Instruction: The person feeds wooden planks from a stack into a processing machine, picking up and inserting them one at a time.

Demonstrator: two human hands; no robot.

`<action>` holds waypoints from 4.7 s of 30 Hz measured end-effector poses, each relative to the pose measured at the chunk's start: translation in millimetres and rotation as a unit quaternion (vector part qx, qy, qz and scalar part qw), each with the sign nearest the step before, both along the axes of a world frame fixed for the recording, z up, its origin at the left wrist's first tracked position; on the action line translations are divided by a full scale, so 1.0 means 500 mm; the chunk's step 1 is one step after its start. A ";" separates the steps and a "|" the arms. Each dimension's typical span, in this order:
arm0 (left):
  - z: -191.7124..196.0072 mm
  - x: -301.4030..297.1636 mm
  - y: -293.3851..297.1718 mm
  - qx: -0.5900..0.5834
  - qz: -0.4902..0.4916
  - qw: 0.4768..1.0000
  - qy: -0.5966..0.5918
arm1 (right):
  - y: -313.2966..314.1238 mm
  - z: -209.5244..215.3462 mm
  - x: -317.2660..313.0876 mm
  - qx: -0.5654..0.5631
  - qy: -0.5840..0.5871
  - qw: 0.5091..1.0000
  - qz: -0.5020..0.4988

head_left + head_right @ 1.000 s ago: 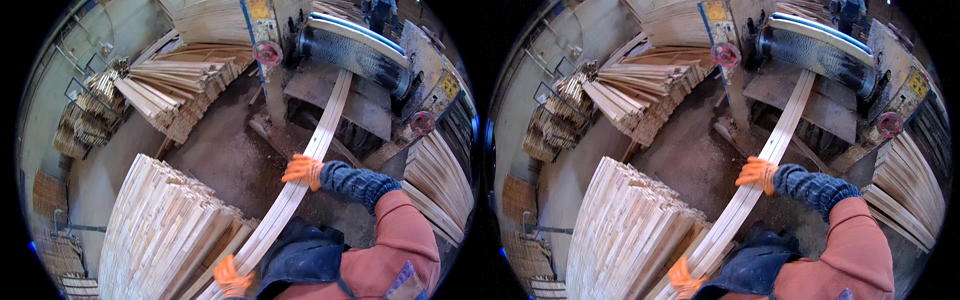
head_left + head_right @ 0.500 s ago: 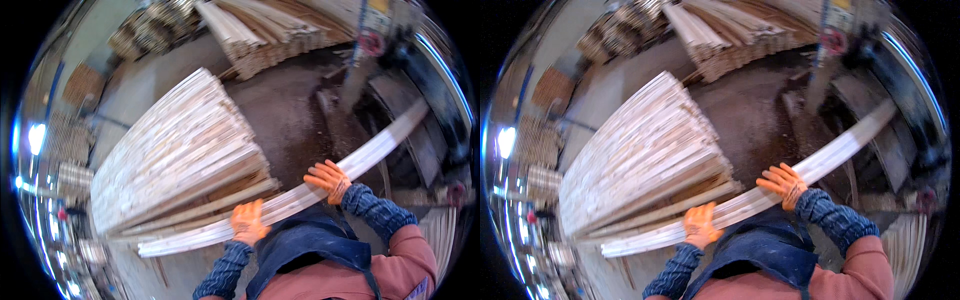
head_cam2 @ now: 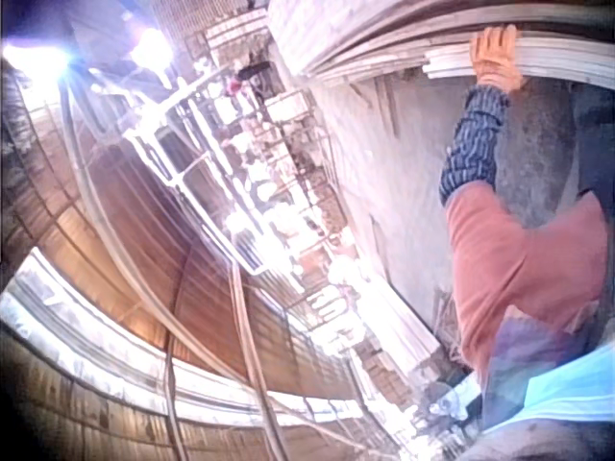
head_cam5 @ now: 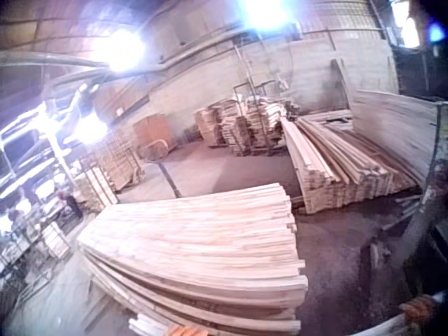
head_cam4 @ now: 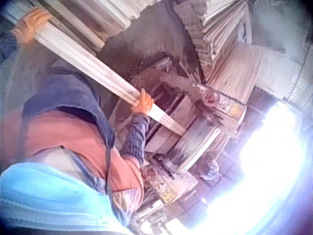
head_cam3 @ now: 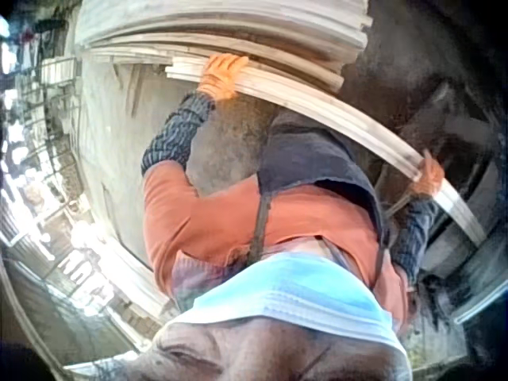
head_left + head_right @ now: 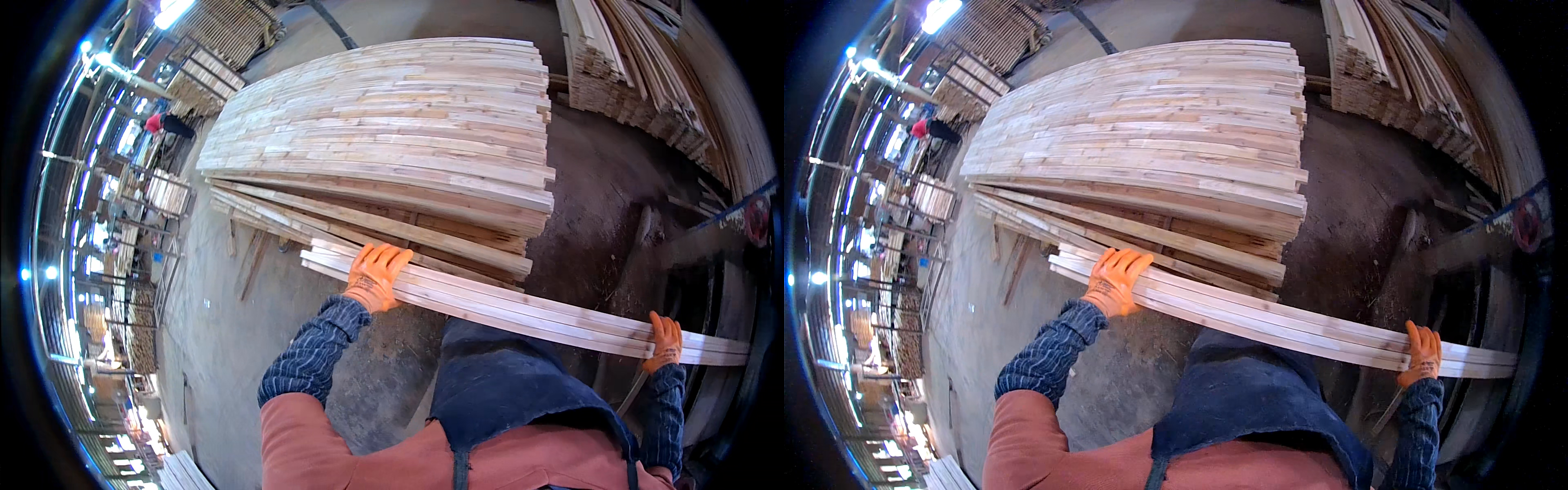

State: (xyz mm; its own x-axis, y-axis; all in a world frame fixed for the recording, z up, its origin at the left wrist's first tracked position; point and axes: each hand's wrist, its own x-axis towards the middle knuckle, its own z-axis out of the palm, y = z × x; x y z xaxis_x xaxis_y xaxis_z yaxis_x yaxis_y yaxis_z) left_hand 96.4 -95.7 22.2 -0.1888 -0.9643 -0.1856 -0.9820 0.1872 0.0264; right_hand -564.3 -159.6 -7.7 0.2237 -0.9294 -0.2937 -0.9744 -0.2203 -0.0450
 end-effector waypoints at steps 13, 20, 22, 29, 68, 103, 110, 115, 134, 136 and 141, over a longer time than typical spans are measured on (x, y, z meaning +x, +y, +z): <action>-0.020 -0.201 -0.050 0.043 -0.124 0.972 0.194 | -0.154 0.045 0.435 0.167 -0.321 0.929 0.076; -0.081 0.092 -0.061 0.140 0.013 0.919 0.369 | -0.234 -0.033 0.726 0.252 -0.241 0.922 0.171; -0.166 0.175 -0.055 0.199 0.161 0.808 0.530 | -0.253 -0.096 0.812 0.302 -0.241 0.904 0.181; -0.554 0.365 -0.104 0.215 0.558 0.439 0.671 | -0.324 -0.365 1.115 0.255 -0.129 0.915 0.283; -0.307 0.245 -0.071 0.345 0.224 0.579 0.704 | -0.256 -0.421 1.468 0.626 -0.377 0.680 0.059; -0.014 -0.134 -0.196 -0.094 -0.232 0.960 0.128 | 0.051 0.025 0.157 -0.147 -0.073 0.984 -0.076; -0.050 -0.401 -0.186 -0.013 -0.250 0.956 0.151 | 0.026 -0.019 0.337 -0.125 -0.148 0.978 0.081; -0.087 -0.436 -0.156 -0.038 -0.251 0.935 0.246 | 0.013 -0.046 0.281 -0.024 -0.107 0.986 0.122; -0.048 -0.234 -0.126 -0.042 -0.153 0.987 0.029 | 0.028 -0.038 0.194 -0.108 -0.168 0.980 0.023; -0.050 -0.291 -0.098 -0.045 -0.169 0.982 0.068 | 0.043 -0.026 0.312 -0.059 -0.131 0.984 0.104; -0.051 -0.355 -0.059 -0.012 -0.178 0.958 0.227 | 0.045 0.010 0.481 0.025 -0.103 0.968 0.228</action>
State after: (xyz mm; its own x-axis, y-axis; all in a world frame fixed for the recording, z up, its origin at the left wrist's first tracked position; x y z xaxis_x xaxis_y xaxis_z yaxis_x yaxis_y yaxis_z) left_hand -81.0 -125.1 -3.1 -0.5621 -0.8269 0.0142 -0.7446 0.5135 0.4266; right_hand -323.7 -137.2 -2.8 0.6657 -0.7059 -0.2419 -0.7457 -0.6177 -0.2496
